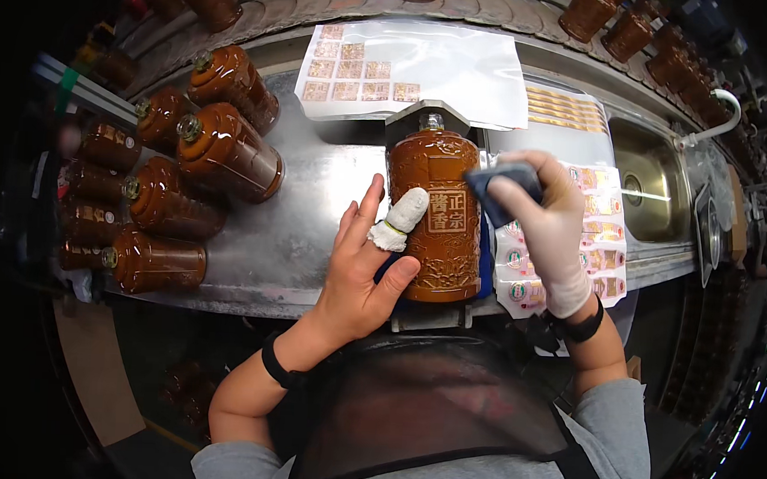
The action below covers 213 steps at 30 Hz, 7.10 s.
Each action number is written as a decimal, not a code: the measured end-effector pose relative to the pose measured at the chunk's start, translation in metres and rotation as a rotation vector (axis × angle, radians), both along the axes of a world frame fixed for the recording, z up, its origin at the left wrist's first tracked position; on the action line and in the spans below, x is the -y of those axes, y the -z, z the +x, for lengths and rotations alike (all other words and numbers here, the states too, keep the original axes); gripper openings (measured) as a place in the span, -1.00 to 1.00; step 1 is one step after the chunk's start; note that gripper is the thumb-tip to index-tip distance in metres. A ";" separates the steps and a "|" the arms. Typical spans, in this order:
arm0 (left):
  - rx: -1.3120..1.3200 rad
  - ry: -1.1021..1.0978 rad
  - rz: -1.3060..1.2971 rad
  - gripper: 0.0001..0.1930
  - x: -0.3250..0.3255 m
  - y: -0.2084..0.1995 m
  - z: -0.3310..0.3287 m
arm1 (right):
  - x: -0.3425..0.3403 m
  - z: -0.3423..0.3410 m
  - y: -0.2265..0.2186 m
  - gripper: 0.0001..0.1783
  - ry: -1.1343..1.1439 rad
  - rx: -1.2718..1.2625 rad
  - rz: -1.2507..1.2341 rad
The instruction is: Applying decorative labels and gold-colored character stickers to brown ceramic liquor bottles on an industrial conveyor line.
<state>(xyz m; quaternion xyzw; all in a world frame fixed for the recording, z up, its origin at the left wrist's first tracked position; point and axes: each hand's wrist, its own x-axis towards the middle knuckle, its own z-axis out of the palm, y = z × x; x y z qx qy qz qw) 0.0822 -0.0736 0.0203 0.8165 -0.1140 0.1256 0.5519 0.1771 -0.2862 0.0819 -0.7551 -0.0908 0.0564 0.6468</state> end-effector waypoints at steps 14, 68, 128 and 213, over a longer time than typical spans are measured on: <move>-0.069 0.103 0.369 -0.13 0.009 0.008 -0.003 | 0.025 -0.019 0.009 -0.63 -0.140 0.050 -0.068; -0.169 0.014 0.194 -0.12 0.009 0.015 -0.007 | 0.212 0.051 -0.028 -0.85 0.391 0.308 -0.744; -0.324 0.066 -0.343 -0.15 0.026 -0.021 0.014 | -0.021 0.071 -0.033 -0.77 -0.402 0.026 -0.364; -0.239 -0.002 -0.539 -0.36 0.016 -0.028 0.037 | -0.011 0.049 -0.015 -0.73 -0.141 0.032 -0.393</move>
